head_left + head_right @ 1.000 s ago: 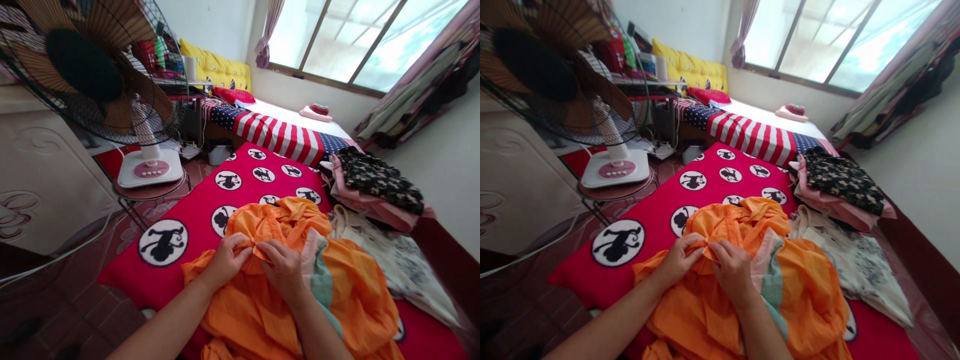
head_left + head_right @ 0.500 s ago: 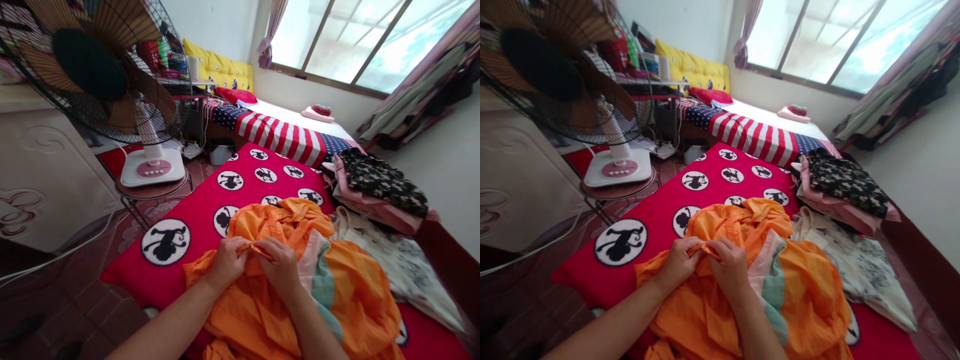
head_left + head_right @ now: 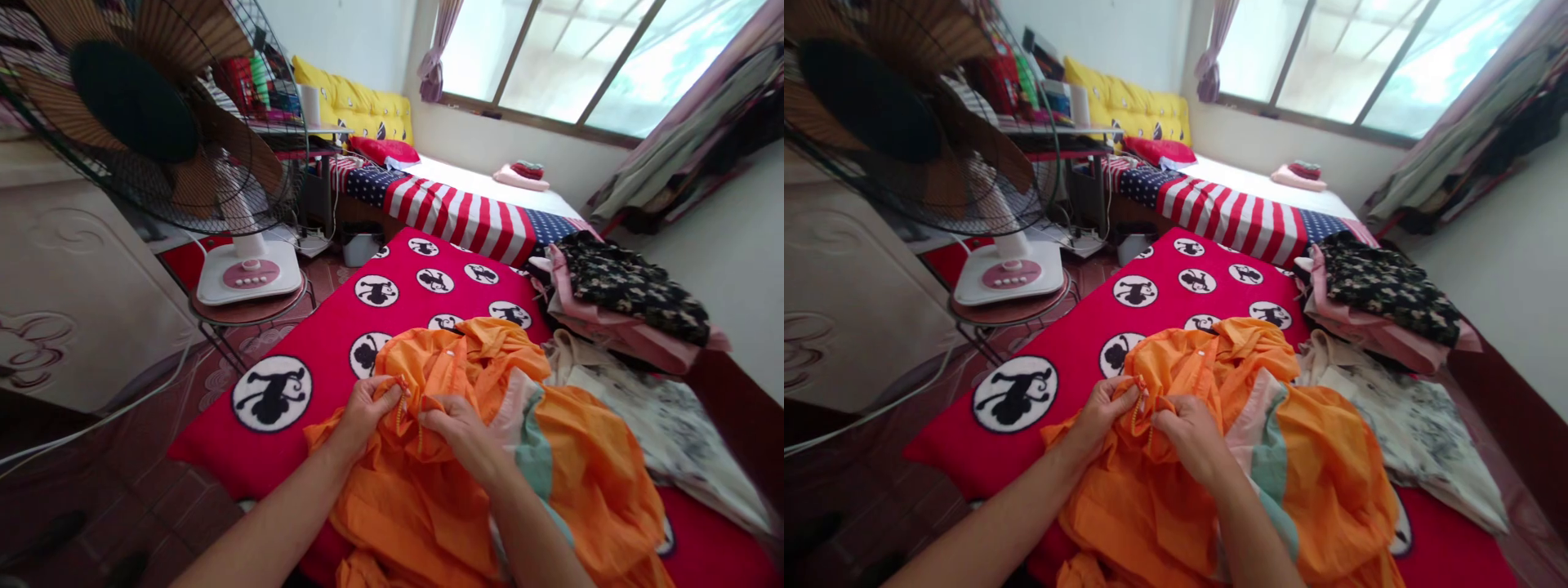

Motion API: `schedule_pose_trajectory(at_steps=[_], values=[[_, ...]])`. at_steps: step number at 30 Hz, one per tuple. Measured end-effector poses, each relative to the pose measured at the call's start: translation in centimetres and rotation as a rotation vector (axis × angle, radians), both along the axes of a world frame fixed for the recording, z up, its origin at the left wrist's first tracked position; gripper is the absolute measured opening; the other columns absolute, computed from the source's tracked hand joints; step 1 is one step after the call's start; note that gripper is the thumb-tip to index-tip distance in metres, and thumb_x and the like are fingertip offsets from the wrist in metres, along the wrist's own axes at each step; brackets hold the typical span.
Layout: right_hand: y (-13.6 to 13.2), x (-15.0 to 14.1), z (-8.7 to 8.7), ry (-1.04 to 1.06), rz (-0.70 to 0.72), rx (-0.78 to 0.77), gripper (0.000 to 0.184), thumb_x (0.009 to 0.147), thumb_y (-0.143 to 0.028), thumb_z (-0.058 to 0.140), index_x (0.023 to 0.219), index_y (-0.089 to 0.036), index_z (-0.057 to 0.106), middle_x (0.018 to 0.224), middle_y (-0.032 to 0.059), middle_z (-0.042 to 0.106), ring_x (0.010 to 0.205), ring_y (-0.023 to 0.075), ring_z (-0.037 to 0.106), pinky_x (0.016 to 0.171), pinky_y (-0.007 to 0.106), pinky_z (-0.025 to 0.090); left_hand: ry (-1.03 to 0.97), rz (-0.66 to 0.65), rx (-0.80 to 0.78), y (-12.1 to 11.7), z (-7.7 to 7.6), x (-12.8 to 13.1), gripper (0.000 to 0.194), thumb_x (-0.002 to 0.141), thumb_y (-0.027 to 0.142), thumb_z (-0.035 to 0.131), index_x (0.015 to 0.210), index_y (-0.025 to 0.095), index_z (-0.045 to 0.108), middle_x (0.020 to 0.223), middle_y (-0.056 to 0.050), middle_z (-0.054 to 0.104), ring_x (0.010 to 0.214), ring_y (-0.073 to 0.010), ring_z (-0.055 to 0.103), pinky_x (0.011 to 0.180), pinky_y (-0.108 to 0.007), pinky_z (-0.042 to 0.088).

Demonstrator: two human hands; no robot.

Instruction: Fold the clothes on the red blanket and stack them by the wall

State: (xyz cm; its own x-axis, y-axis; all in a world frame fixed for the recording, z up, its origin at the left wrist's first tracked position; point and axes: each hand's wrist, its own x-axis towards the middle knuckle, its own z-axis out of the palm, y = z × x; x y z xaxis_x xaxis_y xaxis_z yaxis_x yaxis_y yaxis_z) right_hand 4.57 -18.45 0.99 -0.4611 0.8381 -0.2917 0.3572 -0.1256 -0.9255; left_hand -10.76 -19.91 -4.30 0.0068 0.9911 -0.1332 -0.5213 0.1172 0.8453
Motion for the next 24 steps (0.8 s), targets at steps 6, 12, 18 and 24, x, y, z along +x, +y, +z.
schedule_pose_trajectory(at_steps=[6,12,18,24], values=[[0.36,-0.16,-0.13,-0.077,0.046,-0.045,0.020,0.068,-0.027,0.048,0.055,-0.021,0.034,0.052,-0.0064,0.026,0.048,0.0077,0.021,0.045,0.025,0.016,0.157,-0.058,0.104,0.03,-0.67,-0.05,0.040,0.074,0.046,0.071,0.062,0.013,0.051,0.058,0.004,0.042,0.054,-0.0067,0.035,0.051,-0.019,0.030],[0.58,-0.10,-0.61,-0.085,0.047,-0.068,0.019,0.065,-0.027,0.047,0.054,-0.021,0.034,0.051,-0.0064,0.027,0.046,0.0073,0.021,0.044,0.025,0.014,0.310,-0.052,0.206,0.06,-0.86,-0.11,0.039,0.081,0.044,0.064,0.062,0.015,0.047,0.060,0.004,0.037,0.057,-0.0078,0.032,0.052,-0.020,0.028],[0.46,-0.10,-0.62,-0.094,0.040,-0.056,0.019,0.065,-0.027,0.046,0.053,-0.022,0.032,0.050,-0.0062,0.026,0.046,0.0074,0.020,0.043,0.026,0.013,0.521,-0.051,0.343,-0.02,-0.60,-0.27,0.033,0.087,0.034,0.057,0.061,0.015,0.046,0.062,0.004,0.040,0.060,-0.0088,0.038,0.058,-0.022,0.031],[0.18,0.21,-0.54,-0.221,0.070,0.108,0.020,0.071,-0.027,0.046,0.055,-0.021,0.037,0.052,-0.0055,0.029,0.048,0.0083,0.027,0.045,0.025,0.018,0.643,-0.086,0.412,0.01,-0.47,-0.34,0.031,0.089,0.027,0.053,0.061,0.015,0.046,0.061,0.003,0.044,0.061,-0.0092,0.042,0.059,-0.022,0.032]])
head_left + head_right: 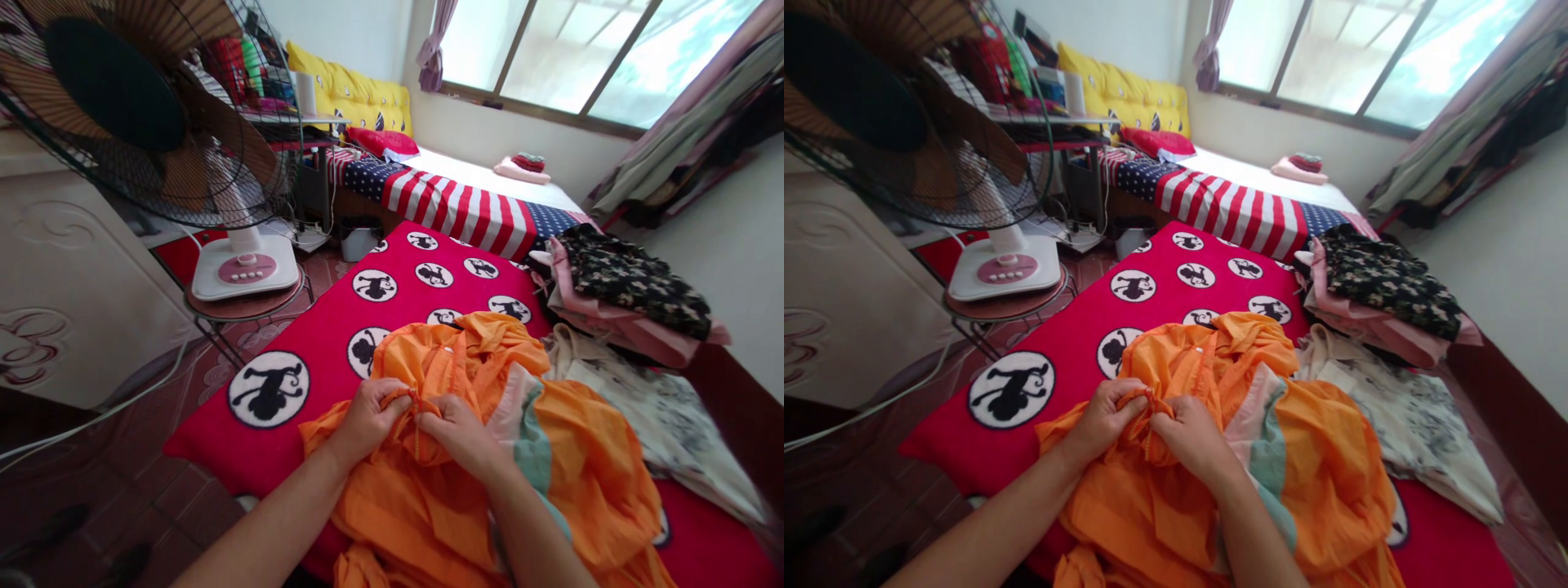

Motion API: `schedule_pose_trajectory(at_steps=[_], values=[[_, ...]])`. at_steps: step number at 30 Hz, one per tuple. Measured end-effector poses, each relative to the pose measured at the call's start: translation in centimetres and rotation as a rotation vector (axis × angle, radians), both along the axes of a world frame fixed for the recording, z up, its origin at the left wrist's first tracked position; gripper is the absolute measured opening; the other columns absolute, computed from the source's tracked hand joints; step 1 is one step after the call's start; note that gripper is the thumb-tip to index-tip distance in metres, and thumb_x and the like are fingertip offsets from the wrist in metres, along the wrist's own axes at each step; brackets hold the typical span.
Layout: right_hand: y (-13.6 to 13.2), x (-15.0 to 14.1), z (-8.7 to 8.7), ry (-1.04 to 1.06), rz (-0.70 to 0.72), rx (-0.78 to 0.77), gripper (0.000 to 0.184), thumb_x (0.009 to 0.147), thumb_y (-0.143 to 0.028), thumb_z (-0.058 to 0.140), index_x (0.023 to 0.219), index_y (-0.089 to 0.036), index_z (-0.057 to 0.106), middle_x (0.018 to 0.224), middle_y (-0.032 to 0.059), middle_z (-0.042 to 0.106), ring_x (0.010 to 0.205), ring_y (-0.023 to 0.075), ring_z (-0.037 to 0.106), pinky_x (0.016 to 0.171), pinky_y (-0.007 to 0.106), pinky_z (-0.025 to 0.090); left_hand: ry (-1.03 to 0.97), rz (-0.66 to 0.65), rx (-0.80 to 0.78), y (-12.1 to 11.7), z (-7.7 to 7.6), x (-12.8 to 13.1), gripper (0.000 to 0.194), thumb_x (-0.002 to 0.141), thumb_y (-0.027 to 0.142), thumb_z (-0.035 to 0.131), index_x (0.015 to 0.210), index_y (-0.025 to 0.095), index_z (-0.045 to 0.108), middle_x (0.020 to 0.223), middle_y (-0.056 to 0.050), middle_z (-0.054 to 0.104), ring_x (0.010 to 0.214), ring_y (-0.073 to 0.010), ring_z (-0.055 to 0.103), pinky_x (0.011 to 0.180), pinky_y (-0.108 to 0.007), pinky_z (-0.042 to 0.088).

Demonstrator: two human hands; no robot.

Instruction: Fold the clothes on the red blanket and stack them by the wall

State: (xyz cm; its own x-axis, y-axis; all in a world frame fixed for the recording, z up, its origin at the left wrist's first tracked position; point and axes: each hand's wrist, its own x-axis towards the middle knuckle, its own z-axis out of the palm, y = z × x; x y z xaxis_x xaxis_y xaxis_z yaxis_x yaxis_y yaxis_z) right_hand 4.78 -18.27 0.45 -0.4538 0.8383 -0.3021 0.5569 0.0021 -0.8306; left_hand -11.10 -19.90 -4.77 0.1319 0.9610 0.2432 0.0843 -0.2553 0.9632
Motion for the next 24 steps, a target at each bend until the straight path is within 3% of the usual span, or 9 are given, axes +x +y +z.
schedule_pose_trajectory(at_steps=[4,10,19,24], values=[[0.0,0.5,0.2,0.017,-0.010,0.159,0.025,0.077,-0.034,0.052,0.060,-0.020,0.041,0.058,-0.0053,0.034,0.054,0.0089,0.034,0.049,0.023,0.024,-0.002,-0.023,-0.030,0.0,-0.2,0.0,0.032,0.089,0.029,0.053,0.061,0.016,0.045,0.061,0.003,0.044,0.061,-0.0097,0.041,0.058,-0.022,0.031],[-0.2,1.0,0.2,0.090,-0.059,0.178,0.032,0.082,-0.037,0.052,0.058,-0.020,0.039,0.056,-0.0058,0.032,0.053,0.0084,0.031,0.048,0.023,0.023,-0.017,-0.037,-0.088,-0.1,-0.2,0.1,0.033,0.089,0.033,0.053,0.062,0.017,0.041,0.061,0.004,0.040,0.060,-0.0094,0.037,0.056,-0.023,0.029],[-0.8,0.2,-0.6,0.059,-0.225,0.492,0.033,0.082,-0.033,0.057,0.055,-0.018,0.047,0.051,-0.0056,0.037,0.050,0.0082,0.034,0.049,0.023,0.025,-0.049,-0.109,-0.151,-0.1,-0.5,0.2,0.038,0.089,0.039,0.051,0.061,0.018,0.037,0.059,0.005,0.034,0.056,-0.0084,0.031,0.053,-0.022,0.025],[-1.2,-0.3,-1.7,0.206,-0.361,0.449,0.029,0.082,-0.034,0.059,0.058,-0.017,0.055,0.053,-0.0040,0.044,0.052,0.0094,0.037,0.050,0.024,0.028,-0.039,-0.218,-0.151,-0.3,-0.4,0.3,0.041,0.090,0.043,0.050,0.060,0.017,0.039,0.059,0.004,0.036,0.056,-0.0087,0.033,0.053,-0.022,0.026]])
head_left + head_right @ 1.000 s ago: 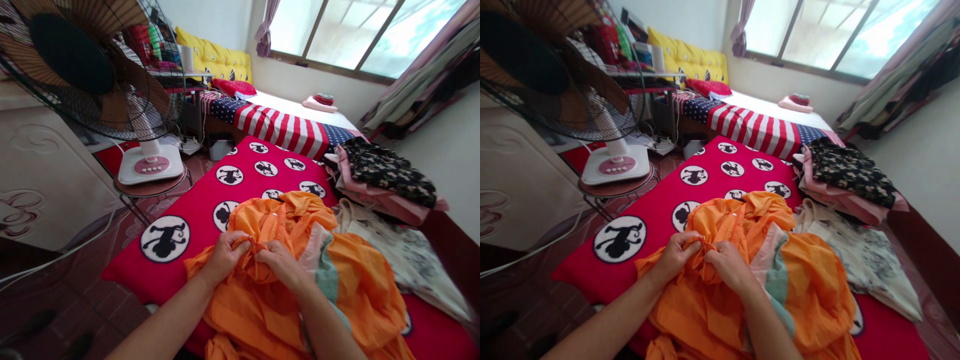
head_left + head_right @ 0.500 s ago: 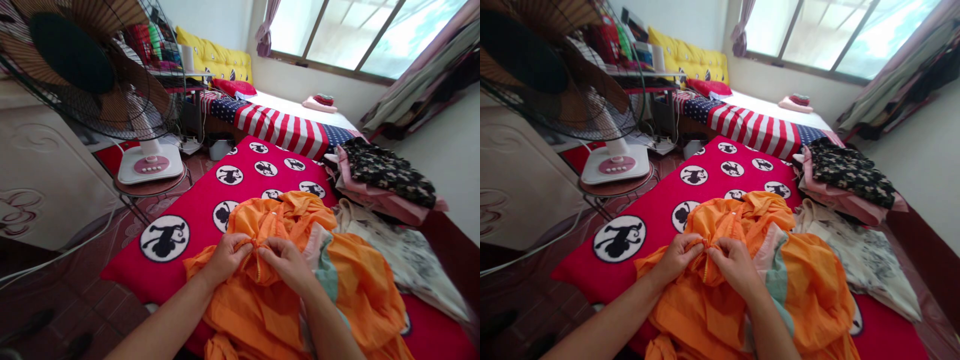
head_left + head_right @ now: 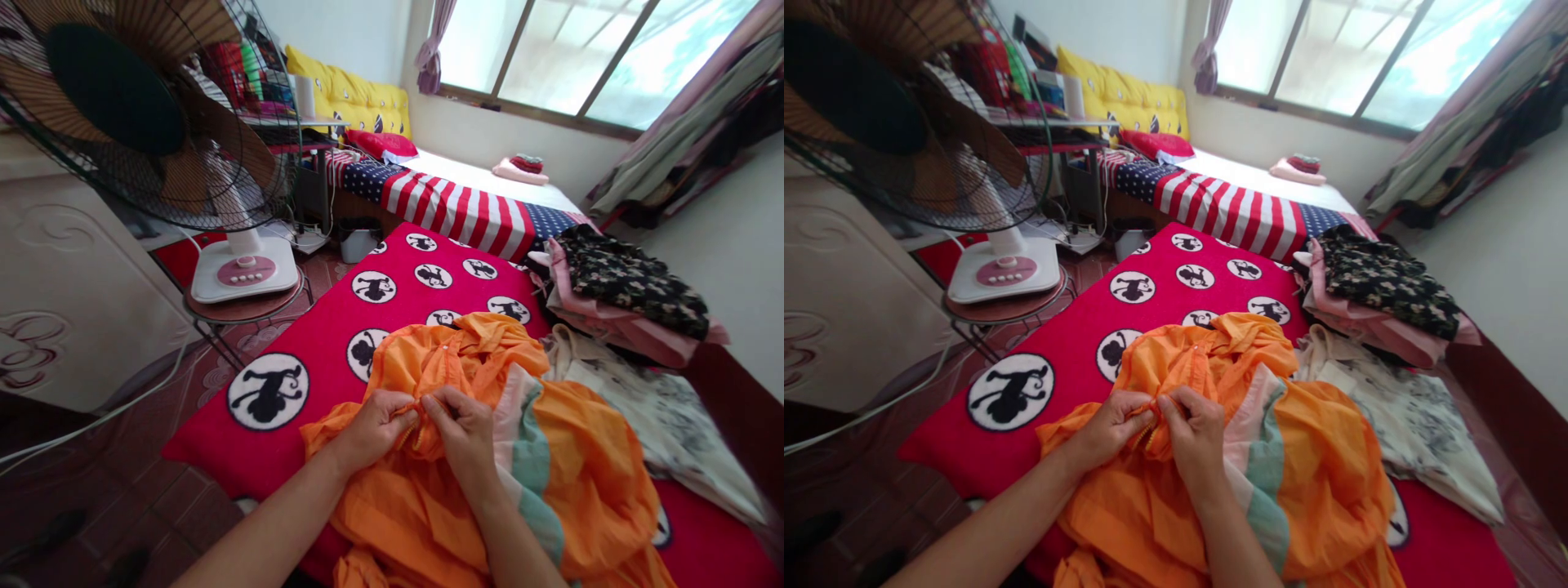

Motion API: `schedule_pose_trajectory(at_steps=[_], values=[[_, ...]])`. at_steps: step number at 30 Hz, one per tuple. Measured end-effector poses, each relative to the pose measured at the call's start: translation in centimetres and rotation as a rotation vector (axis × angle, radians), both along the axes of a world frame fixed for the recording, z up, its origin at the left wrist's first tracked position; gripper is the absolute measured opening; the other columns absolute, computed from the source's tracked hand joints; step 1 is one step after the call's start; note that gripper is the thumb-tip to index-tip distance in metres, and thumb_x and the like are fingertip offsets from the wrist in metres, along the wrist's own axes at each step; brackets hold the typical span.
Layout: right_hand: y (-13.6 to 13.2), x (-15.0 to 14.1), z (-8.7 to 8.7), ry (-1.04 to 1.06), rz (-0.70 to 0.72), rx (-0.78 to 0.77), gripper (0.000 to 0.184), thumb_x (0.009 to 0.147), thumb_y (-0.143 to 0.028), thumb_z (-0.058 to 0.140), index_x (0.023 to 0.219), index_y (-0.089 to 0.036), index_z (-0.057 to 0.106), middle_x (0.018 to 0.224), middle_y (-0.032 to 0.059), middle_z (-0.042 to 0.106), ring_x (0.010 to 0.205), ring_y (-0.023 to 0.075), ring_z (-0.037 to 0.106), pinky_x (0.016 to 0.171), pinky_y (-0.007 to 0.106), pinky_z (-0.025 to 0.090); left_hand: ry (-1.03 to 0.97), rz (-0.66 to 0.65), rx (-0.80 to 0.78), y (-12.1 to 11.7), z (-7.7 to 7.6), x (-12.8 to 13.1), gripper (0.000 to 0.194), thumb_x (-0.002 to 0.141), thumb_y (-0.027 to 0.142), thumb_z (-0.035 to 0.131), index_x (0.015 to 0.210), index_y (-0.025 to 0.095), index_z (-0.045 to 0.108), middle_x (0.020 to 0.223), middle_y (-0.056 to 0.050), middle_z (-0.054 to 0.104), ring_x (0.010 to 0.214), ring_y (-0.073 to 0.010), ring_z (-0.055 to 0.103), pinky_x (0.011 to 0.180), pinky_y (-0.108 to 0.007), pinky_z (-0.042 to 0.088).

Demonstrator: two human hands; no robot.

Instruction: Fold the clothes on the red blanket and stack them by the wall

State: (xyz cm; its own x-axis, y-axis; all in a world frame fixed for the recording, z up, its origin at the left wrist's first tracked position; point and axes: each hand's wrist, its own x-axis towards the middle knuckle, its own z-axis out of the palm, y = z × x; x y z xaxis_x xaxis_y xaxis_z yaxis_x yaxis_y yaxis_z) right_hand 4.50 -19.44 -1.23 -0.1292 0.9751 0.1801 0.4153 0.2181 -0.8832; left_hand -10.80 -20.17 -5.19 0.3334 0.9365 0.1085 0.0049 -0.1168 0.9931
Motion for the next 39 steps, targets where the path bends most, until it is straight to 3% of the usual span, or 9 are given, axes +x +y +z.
schedule_pose_trajectory(at_steps=[8,11,15,20,24,28,33,36,39], values=[[-0.4,-0.3,-1.5,0.596,-0.056,-0.406,0.025,0.068,-0.038,0.073,0.062,-0.017,0.061,0.060,-0.0023,0.054,0.056,0.0109,0.044,0.053,0.023,0.035,-0.036,-0.028,0.031,0.1,0.4,0.1,0.041,0.090,0.042,0.051,0.060,0.014,0.051,0.058,0.002,0.043,0.056,-0.0093,0.037,0.053,-0.021,0.030],[-0.5,-0.3,-1.9,0.686,-0.103,-0.446,0.027,0.065,-0.039,0.076,0.061,-0.017,0.060,0.059,-0.0029,0.053,0.055,0.0105,0.044,0.054,0.023,0.035,0.010,-0.054,0.056,0.2,0.4,0.2,0.040,0.090,0.040,0.051,0.060,0.014,0.053,0.060,0.002,0.045,0.058,-0.0098,0.040,0.055,-0.022,0.031],[-0.1,0.2,-1.2,0.479,-0.057,-0.313,0.027,0.071,-0.041,0.071,0.064,-0.017,0.062,0.062,-0.0016,0.054,0.059,0.0116,0.045,0.056,0.023,0.036,0.023,-0.022,0.053,0.2,0.5,0.2,0.038,0.091,0.040,0.050,0.063,0.014,0.051,0.062,0.002,0.046,0.060,-0.0101,0.041,0.057,-0.022,0.032],[0.9,1.1,1.0,0.144,0.123,-0.245,0.030,0.078,-0.043,0.065,0.066,-0.016,0.060,0.062,-0.0017,0.049,0.059,0.0114,0.040,0.053,0.023,0.032,-0.027,0.200,0.098,0.3,0.9,0.0,0.030,0.092,0.037,0.048,0.074,0.014,0.056,0.070,0.001,0.051,0.069,-0.0120,0.047,0.066,-0.021,0.038],[1.3,1.2,1.8,-0.003,0.230,-0.219,0.034,0.082,-0.044,0.058,0.061,-0.017,0.053,0.058,-0.0032,0.040,0.057,0.0105,0.035,0.051,0.024,0.026,0.002,0.192,0.127,0.2,1.1,0.0,0.028,0.092,0.035,0.050,0.076,0.014,0.060,0.070,0.000,0.055,0.067,-0.0119,0.049,0.064,-0.021,0.038],[1.2,0.8,1.1,0.022,0.198,-0.219,0.040,0.080,-0.044,0.058,0.053,-0.019,0.041,0.055,-0.0047,0.030,0.054,0.0097,0.028,0.050,0.025,0.022,0.053,0.163,0.167,0.1,1.0,0.0,0.031,0.092,0.034,0.049,0.069,0.014,0.058,0.063,0.001,0.050,0.060,-0.0106,0.045,0.058,-0.021,0.035],[0.9,-0.2,-0.3,0.215,0.052,-0.251,0.040,0.078,-0.047,0.059,0.055,-0.020,0.042,0.055,-0.0053,0.032,0.052,0.0095,0.028,0.048,0.025,0.023,0.136,0.166,0.229,-0.2,1.0,-0.1,0.033,0.092,0.032,0.048,0.065,0.014,0.055,0.059,0.002,0.046,0.056,-0.0095,0.042,0.056,-0.021,0.032],[1.3,-0.4,0.3,0.083,0.069,-0.109,0.033,0.084,-0.042,0.057,0.061,-0.020,0.050,0.057,-0.0041,0.042,0.055,0.0109,0.037,0.051,0.024,0.030,0.113,0.253,0.197,-0.3,1.1,-0.2,0.031,0.093,0.032,0.047,0.069,0.014,0.056,0.062,0.002,0.049,0.059,-0.0103,0.045,0.058,-0.021,0.034],[1.8,-0.3,1.8,-0.166,0.145,0.174,0.015,0.084,-0.035,0.062,0.084,-0.020,0.066,0.077,0.0015,0.059,0.072,0.0155,0.052,0.067,0.027,0.040,0.102,0.316,0.190,-0.3,1.3,-0.3,0.030,0.092,0.032,0.049,0.069,0.014,0.058,0.062,0.001,0.051,0.059,-0.0104,0.046,0.058,-0.022,0.034]])
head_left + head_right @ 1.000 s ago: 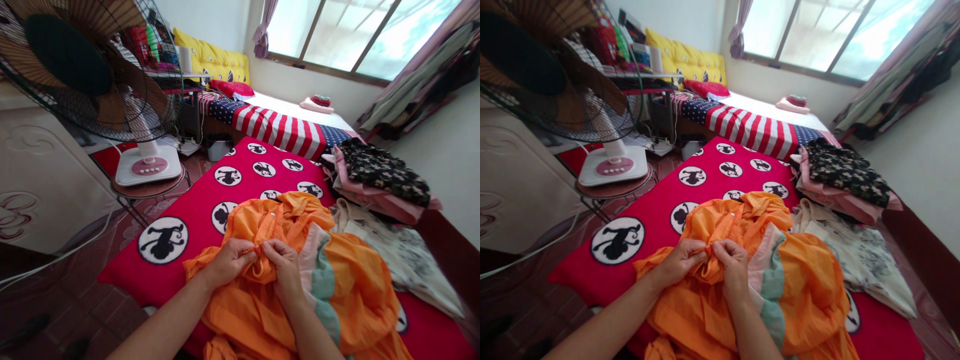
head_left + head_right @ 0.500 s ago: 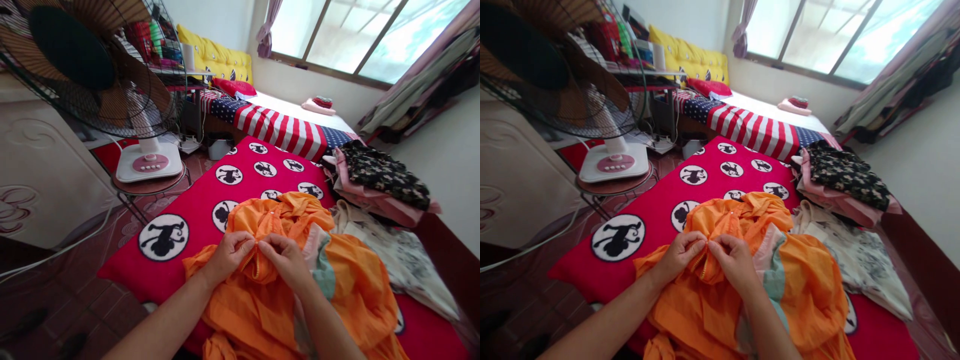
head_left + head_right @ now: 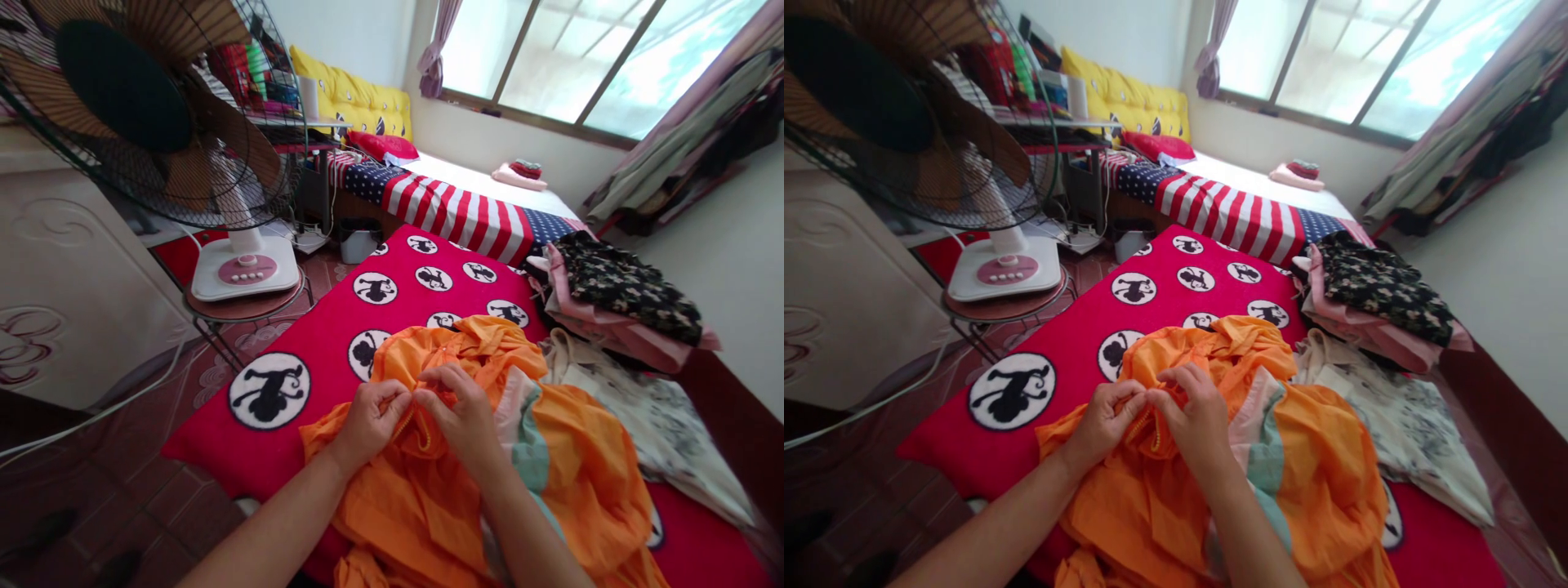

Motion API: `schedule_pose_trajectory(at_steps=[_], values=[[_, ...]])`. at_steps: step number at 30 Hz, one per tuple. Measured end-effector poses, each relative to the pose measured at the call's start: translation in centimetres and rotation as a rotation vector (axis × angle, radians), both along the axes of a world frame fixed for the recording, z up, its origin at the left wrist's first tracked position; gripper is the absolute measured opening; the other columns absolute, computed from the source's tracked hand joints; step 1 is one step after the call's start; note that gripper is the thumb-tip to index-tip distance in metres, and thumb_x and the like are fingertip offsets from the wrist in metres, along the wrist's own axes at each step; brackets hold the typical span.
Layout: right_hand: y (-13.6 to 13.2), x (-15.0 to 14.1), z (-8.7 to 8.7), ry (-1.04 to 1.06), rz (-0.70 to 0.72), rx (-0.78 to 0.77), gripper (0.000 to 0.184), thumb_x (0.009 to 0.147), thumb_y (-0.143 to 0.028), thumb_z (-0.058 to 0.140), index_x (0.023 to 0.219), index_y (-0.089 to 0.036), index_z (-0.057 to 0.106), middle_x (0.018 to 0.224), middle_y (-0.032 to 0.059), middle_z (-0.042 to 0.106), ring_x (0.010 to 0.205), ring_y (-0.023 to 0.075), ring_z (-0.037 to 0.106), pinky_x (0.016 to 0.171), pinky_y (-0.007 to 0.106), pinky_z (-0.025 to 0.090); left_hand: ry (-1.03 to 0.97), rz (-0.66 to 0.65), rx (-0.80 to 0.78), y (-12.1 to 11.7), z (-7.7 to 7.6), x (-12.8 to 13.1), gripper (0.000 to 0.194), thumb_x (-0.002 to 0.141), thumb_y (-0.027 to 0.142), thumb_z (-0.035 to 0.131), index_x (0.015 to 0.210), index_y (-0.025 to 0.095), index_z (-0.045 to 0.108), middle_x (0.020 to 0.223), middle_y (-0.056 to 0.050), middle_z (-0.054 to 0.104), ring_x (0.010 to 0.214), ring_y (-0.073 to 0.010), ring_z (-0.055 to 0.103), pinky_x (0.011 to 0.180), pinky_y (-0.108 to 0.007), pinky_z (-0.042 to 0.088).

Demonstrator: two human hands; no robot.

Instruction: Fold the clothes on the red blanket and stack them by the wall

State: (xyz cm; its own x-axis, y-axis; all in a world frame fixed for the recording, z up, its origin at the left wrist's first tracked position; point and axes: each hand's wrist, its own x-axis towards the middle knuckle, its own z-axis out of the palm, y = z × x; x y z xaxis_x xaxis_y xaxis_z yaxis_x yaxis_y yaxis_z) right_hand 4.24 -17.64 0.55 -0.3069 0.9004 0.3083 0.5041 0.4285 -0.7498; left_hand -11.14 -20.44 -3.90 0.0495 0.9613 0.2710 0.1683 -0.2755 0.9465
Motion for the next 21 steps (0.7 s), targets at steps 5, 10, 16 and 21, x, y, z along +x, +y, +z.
schedule_pose_trajectory(at_steps=[5,10,16,21], values=[[-0.5,-0.3,1.7,-0.241,0.027,0.413,0.009,0.084,-0.028,0.066,0.078,-0.024,0.071,0.077,0.0022,0.062,0.078,0.0175,0.051,0.076,0.033,0.038,-0.042,-0.011,0.003,-0.1,0.3,0.0,0.028,0.091,0.032,0.050,0.072,0.014,0.062,0.066,-0.001,0.057,0.063,-0.0119,0.049,0.060,-0.022,0.036],[-1.9,-0.4,1.9,-0.333,-0.051,0.620,0.017,0.088,-0.026,0.062,0.072,-0.023,0.066,0.072,0.0014,0.064,0.073,0.0162,0.052,0.074,0.033,0.035,-0.098,0.081,-0.042,-0.1,1.2,-0.1,0.030,0.089,0.034,0.052,0.067,0.014,0.058,0.063,0.001,0.055,0.062,-0.0118,0.049,0.060,-0.021,0.037],[-2.1,0.1,1.9,-0.384,0.048,0.644,0.021,0.094,-0.022,0.051,0.076,-0.020,0.063,0.069,0.0025,0.064,0.068,0.0148,0.054,0.067,0.030,0.035,-0.091,-0.113,-0.215,1.8,3.4,-1.4,0.030,0.078,0.037,0.062,0.061,0.012,0.064,0.057,0.001,0.057,0.058,-0.0115,0.048,0.056,-0.022,0.036],[-1.9,0.0,2.6,-0.394,0.113,0.609,0.022,0.096,-0.022,0.047,0.083,-0.018,0.065,0.072,0.0039,0.064,0.070,0.0147,0.053,0.066,0.028,0.037,-0.042,-0.259,-0.343,3.1,4.5,-2.1,0.023,0.069,0.034,0.068,0.066,0.011,0.073,0.062,-0.003,0.066,0.060,-0.0146,0.056,0.056,-0.023,0.040]])
